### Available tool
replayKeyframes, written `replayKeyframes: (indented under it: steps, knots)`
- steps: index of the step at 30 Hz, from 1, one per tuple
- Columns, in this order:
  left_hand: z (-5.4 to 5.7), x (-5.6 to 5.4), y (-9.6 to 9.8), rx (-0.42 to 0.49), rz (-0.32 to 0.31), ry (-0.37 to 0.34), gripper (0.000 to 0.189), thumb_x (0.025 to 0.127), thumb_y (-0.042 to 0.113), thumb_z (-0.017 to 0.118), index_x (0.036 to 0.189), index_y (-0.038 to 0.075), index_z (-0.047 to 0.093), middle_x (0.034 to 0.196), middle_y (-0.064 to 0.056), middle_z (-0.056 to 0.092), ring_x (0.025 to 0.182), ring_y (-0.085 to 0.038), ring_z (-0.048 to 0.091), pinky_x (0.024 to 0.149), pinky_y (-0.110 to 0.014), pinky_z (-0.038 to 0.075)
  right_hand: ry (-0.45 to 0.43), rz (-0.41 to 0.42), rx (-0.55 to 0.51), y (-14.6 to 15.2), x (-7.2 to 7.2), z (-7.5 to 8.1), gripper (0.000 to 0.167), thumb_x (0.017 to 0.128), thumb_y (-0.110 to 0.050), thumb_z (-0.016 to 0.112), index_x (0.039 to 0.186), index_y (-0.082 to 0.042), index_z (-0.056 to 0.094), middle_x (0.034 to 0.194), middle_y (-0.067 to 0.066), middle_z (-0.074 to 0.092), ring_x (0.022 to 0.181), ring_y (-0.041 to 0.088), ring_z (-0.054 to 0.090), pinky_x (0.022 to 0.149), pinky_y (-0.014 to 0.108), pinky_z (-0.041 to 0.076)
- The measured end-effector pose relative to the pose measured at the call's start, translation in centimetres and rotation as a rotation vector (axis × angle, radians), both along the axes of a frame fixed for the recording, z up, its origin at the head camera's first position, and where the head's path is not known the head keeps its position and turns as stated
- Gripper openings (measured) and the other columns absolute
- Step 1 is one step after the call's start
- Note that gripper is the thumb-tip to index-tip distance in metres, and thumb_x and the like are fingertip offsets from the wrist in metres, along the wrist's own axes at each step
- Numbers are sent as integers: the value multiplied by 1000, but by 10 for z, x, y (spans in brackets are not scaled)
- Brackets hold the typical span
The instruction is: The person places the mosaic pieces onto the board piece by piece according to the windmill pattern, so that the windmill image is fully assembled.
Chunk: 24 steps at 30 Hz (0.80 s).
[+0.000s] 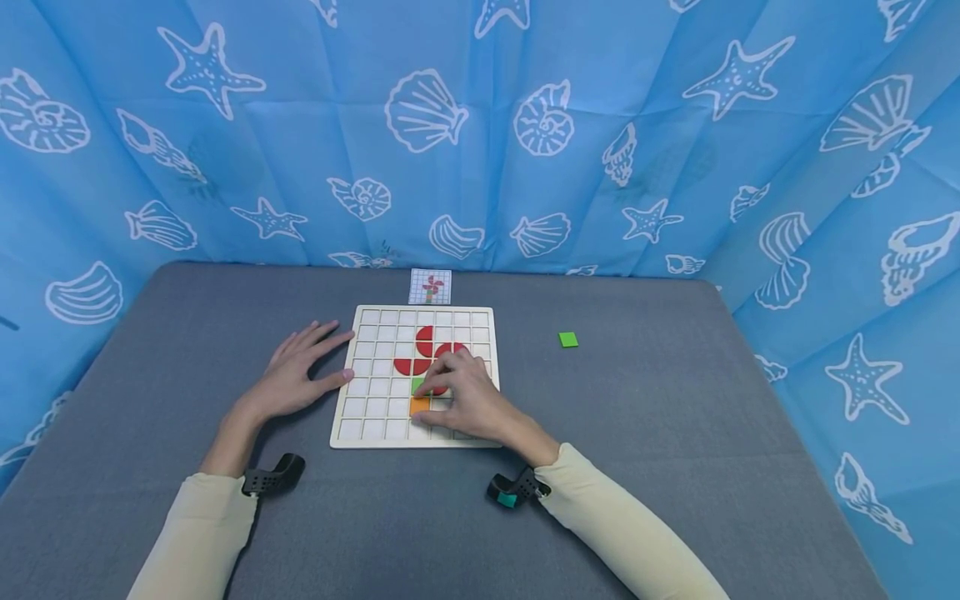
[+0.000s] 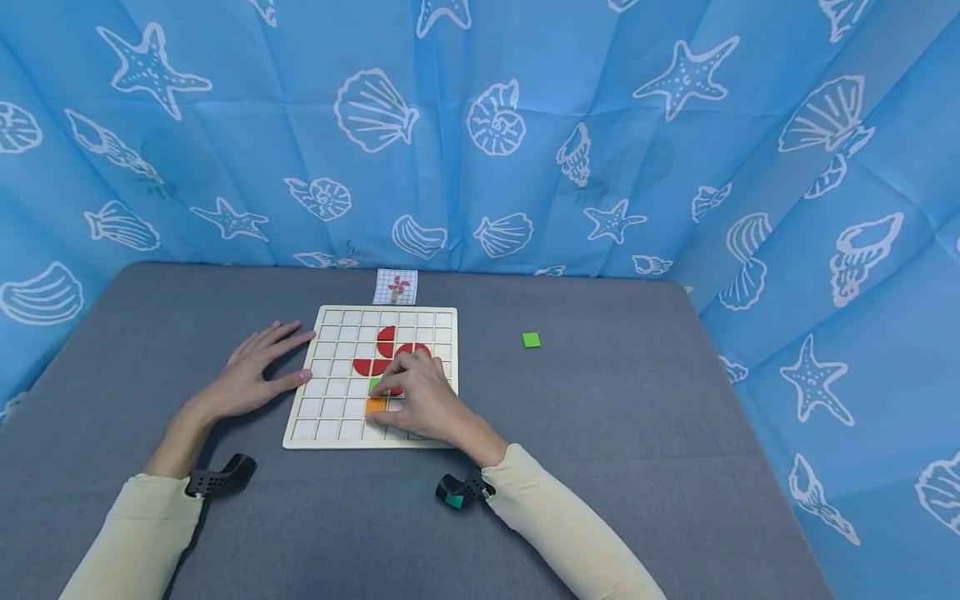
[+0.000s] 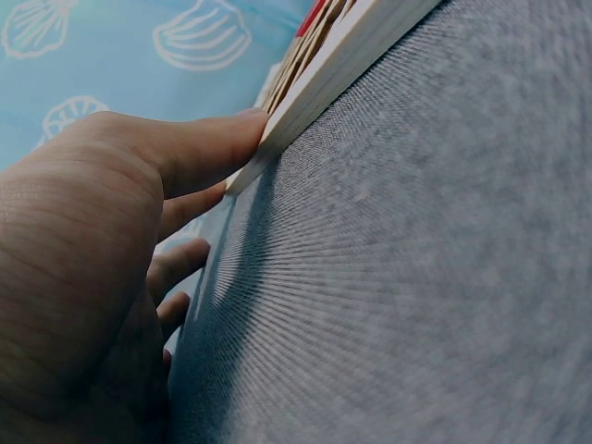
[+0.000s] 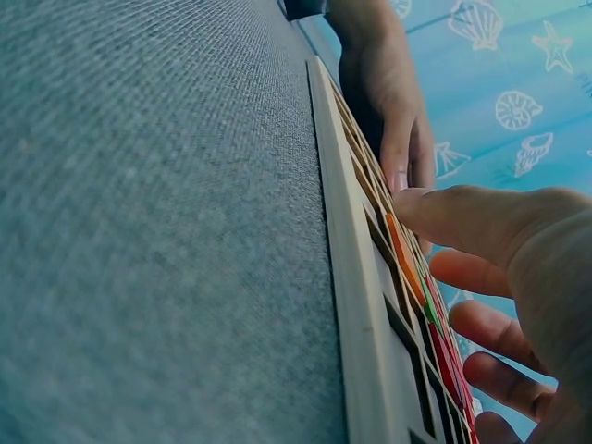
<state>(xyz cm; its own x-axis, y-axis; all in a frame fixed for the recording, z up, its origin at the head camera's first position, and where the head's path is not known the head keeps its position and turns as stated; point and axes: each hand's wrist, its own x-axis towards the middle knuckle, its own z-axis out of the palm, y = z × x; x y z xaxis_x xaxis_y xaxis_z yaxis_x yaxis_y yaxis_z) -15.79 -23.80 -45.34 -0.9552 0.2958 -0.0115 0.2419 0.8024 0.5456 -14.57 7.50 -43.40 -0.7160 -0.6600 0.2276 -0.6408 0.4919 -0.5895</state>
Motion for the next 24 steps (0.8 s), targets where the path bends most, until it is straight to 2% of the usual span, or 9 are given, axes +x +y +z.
replayKeyframes:
  steps: [11, 16, 24]
  knots:
    - [0, 0, 0, -1, -1, 3, 73, 97, 49, 65, 156, 13, 42, 164, -23, 24, 153, -46, 8, 119, -65, 2, 5, -6, -15, 4, -1, 1, 27, 78, -29, 90, 100, -15, 83, 107, -1, 62, 101, 17, 47, 87, 42, 36]
    - [0, 1, 0, -1, 4, 7, 73, 97, 48, 65, 156, 13, 42, 164, -23, 24, 153, -45, 8, 119, -65, 2, 18, -22, -42, 12, -3, 3, 26, 77, -28, 91, 97, -13, 82, 105, -1, 62, 98, 18, 47, 88, 43, 36]
    - [-1, 1, -1, -1, -1, 10, 73, 97, 48, 65, 156, 13, 42, 164, -23, 24, 153, -45, 8, 119, -65, 2, 14, -57, -83, 29, -6, 10, 21, 79, -25, 89, 95, -13, 83, 105, 2, 61, 103, 21, 47, 88, 46, 33]
